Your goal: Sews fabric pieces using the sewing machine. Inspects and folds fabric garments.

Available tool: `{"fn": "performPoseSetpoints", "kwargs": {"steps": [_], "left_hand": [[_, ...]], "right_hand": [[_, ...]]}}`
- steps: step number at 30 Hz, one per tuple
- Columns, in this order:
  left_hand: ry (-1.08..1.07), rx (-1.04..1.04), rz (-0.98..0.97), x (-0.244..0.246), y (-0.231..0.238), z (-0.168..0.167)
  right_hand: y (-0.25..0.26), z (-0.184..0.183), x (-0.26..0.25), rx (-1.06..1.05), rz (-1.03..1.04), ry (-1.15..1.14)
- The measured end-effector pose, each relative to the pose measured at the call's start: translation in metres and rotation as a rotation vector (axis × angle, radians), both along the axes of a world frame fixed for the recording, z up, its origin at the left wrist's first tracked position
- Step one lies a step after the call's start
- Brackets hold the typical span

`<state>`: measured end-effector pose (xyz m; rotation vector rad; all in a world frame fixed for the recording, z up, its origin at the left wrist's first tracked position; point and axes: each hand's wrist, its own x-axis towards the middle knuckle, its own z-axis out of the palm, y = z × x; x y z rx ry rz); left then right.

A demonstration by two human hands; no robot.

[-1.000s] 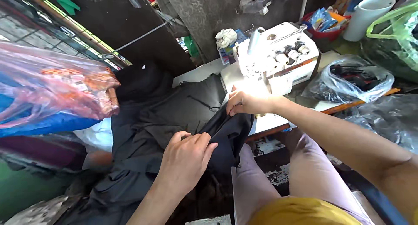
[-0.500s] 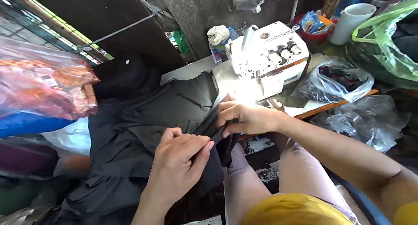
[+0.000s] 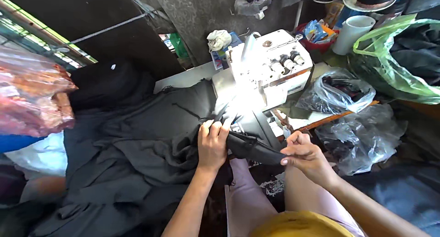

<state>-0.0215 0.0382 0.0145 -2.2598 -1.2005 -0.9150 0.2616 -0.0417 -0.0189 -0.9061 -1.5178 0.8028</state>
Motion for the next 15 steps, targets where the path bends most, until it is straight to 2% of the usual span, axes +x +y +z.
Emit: {"fn": "performPoseSetpoints", "kwargs": {"steps": [3, 8, 10, 13, 14, 15], "left_hand": [[0.057, 0.013, 0.017, -0.005, 0.013, 0.018], [0.155, -0.027, 0.065, -0.011, 0.034, 0.053], [0.231, -0.126, 0.132, -0.012, 0.032, 0.076], [0.334, -0.471, 0.302, -0.013, 0.012, 0.132], [0.354, -0.52, 0.315, -0.018, 0.004, 0.148], [0.37, -0.484, 0.271, -0.027, -0.003, 0.158]], "right_hand": [[0.024, -0.002, -0.011, -0.025, -0.064, -0.001], [0.071, 0.015, -0.023, -0.076, -0.138, -0.102], [0.091, 0.021, -0.027, -0.104, -0.132, -0.104], [0.121, 0.029, -0.029, -0.128, -0.129, -0.094], [0.129, 0.034, -0.029, -0.147, -0.135, -0.122], [0.136, 0.039, -0.029, -0.156, -0.141, -0.168]]}}
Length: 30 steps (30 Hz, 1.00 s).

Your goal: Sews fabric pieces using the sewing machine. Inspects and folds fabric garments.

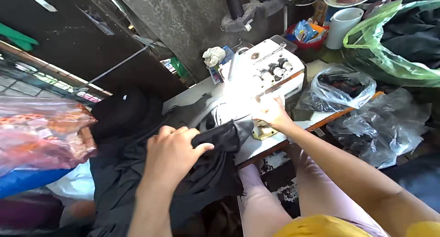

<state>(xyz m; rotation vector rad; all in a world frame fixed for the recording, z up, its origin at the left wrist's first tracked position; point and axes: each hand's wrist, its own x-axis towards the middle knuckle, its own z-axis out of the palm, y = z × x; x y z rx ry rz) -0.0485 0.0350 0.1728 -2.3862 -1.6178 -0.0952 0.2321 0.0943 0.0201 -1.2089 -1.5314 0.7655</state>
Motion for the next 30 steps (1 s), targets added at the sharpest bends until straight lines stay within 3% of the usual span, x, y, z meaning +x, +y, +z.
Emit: {"fn": "performPoseSetpoints", "kwargs": {"steps": [2, 5, 11, 16, 19, 22, 25, 27, 30], "left_hand": [[-0.057, 0.09, -0.167, -0.014, -0.013, 0.013], [-0.269, -0.007, -0.402, -0.022, -0.036, 0.019], [-0.503, -0.191, -0.602, -0.033, -0.046, -0.002], [-0.519, -0.116, -0.582, -0.022, -0.051, -0.006], [-0.515, 0.094, -0.348, 0.021, -0.054, -0.025], [-0.443, 0.128, -0.15, 0.078, -0.028, -0.097], [-0.43, 0.39, -0.178, 0.072, 0.019, -0.168], [-0.404, 0.461, -0.245, 0.059, 0.031, -0.167], [-0.371, 0.405, -0.305, 0.055, 0.029, -0.146]], "right_hand": [[0.007, 0.011, 0.0, 0.043, -0.003, -0.124], [0.006, 0.024, -0.002, 0.159, 0.094, -0.301], [-0.027, 0.059, -0.039, 0.379, 0.468, -0.17], [-0.04, 0.05, -0.04, 0.477, 0.343, -0.199], [-0.055, 0.045, -0.027, 0.438, 0.196, -0.01], [-0.075, 0.031, -0.006, 0.297, 0.078, 0.145], [-0.096, 0.002, 0.012, 0.206, 0.023, 0.118], [-0.102, -0.014, 0.016, 0.161, 0.011, 0.132], [-0.102, -0.025, 0.014, 0.138, -0.003, 0.168]]}}
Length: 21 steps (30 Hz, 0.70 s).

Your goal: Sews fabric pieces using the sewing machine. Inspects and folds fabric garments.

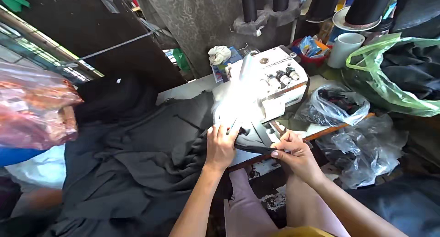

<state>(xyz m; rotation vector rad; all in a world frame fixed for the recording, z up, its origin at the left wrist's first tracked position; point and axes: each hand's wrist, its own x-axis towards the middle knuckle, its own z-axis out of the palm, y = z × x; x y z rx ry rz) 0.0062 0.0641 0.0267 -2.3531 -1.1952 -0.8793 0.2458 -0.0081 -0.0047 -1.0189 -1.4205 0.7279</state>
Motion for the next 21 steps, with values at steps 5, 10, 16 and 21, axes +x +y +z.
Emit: {"fn": "performPoseSetpoints", "kwargs": {"steps": [5, 10, 16, 21], "left_hand": [[0.067, -0.028, 0.025, -0.008, 0.008, 0.024], [0.14, -0.062, 0.104, -0.013, -0.001, 0.062], [0.126, -0.02, -0.056, 0.012, -0.029, 0.078], [0.078, -0.027, -0.287, 0.037, -0.028, 0.055]], "right_hand": [[0.031, 0.002, -0.011, -0.09, -0.047, -0.075], [0.082, 0.008, -0.021, -0.108, -0.024, -0.054], [0.106, 0.022, -0.021, -0.218, -0.029, -0.116], [0.098, 0.003, -0.019, -0.045, -0.019, -0.139]]}}
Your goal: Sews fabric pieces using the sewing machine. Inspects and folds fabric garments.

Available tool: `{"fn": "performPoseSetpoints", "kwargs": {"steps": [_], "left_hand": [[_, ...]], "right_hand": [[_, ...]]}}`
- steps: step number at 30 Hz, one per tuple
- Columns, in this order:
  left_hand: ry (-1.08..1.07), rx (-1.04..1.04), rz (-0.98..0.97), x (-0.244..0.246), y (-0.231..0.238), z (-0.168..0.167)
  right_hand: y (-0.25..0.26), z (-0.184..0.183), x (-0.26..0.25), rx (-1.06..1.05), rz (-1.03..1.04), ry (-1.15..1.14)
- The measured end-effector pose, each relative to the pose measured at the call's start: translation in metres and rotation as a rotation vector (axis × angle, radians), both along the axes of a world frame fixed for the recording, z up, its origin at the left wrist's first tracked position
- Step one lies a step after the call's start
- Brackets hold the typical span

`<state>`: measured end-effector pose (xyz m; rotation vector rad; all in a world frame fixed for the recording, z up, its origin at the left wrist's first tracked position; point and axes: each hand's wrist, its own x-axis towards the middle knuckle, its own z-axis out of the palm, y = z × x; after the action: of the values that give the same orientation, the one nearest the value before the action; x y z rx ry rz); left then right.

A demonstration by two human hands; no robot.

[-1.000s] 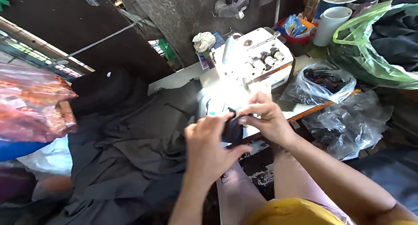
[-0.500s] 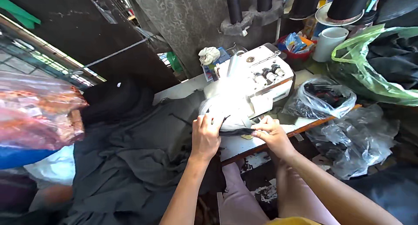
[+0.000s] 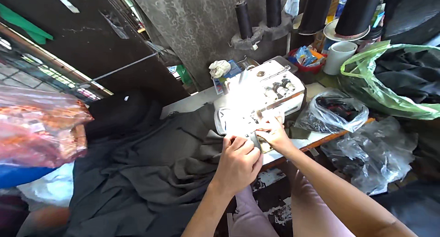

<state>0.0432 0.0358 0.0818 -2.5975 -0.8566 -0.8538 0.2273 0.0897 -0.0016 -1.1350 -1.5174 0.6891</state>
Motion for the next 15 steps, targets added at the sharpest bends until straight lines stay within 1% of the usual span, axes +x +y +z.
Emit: {"fn": "performPoseSetpoints", "kwargs": {"steps": [2, 4, 6, 8, 9, 11, 13, 15], "left_hand": [[0.007, -0.049, 0.033, -0.001, 0.009, -0.01], [0.083, -0.095, 0.146, -0.005, 0.019, -0.02], [0.163, -0.161, 0.232, -0.01, 0.027, -0.029], [0.164, -0.227, 0.286, -0.009, 0.03, -0.032], [0.158, -0.273, 0.325, -0.007, 0.031, -0.029], [0.205, -0.429, 0.436, 0.001, 0.036, -0.013], [0.327, -0.605, 0.544, 0.01, 0.048, 0.006], [0.427, -0.754, 0.634, 0.015, 0.065, 0.016]], "right_hand": [[-0.005, -0.008, -0.002, 0.064, -0.044, 0.011], [-0.007, -0.011, -0.005, 0.098, -0.088, 0.023], [-0.005, -0.011, -0.008, 0.104, -0.111, 0.033], [-0.002, -0.007, -0.01, 0.113, -0.147, 0.002], [-0.001, -0.004, -0.01, 0.115, -0.17, -0.033], [-0.001, -0.002, -0.012, 0.173, -0.227, -0.133], [-0.004, -0.004, -0.015, 0.255, -0.255, -0.228], [-0.016, -0.006, -0.018, 0.312, -0.234, -0.28]]}}
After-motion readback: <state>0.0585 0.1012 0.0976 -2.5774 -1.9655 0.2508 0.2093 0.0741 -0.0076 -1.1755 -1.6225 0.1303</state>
